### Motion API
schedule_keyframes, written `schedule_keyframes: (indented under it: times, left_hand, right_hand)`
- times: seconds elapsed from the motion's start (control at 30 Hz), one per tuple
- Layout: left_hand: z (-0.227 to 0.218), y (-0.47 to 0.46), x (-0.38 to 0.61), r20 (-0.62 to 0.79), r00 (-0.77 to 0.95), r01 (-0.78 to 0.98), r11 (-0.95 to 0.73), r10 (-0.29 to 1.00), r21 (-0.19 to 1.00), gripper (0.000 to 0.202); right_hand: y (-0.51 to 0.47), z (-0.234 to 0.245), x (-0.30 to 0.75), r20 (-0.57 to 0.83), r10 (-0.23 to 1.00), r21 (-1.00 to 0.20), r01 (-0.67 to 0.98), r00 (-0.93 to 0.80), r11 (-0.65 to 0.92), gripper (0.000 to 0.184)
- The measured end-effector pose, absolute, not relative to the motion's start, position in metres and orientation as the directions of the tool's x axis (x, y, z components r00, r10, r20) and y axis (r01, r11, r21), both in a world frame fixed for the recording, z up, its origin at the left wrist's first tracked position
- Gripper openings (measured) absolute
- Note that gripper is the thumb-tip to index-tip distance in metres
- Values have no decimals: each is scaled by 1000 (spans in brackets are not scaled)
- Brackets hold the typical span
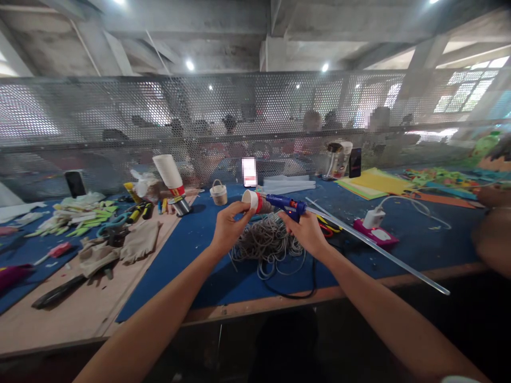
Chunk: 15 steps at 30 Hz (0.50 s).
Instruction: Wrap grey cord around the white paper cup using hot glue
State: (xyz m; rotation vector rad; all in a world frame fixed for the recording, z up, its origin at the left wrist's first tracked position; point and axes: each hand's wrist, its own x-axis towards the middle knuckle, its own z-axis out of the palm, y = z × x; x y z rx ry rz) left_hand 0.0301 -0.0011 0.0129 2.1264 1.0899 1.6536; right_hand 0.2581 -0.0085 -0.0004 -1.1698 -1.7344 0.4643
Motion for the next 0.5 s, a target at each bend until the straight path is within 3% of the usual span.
schedule_keyframes:
  times: [0.13,0.37,0.5]
  left_hand:
    - [12,0,29,747,86,443,-697,659,564,22]
    - [16,1,28,603,-46,375,-546,796,749,26]
    - [17,2,27,579,-68,322,-532,812,783,26]
  right_hand:
    - [-12,5,257,451,890,-796,417,-72,438,45]
    - [-19,9,261,335,942,-937,101,2,333,38]
    - [-22,4,278,216,975,-959,-173,60,223,27]
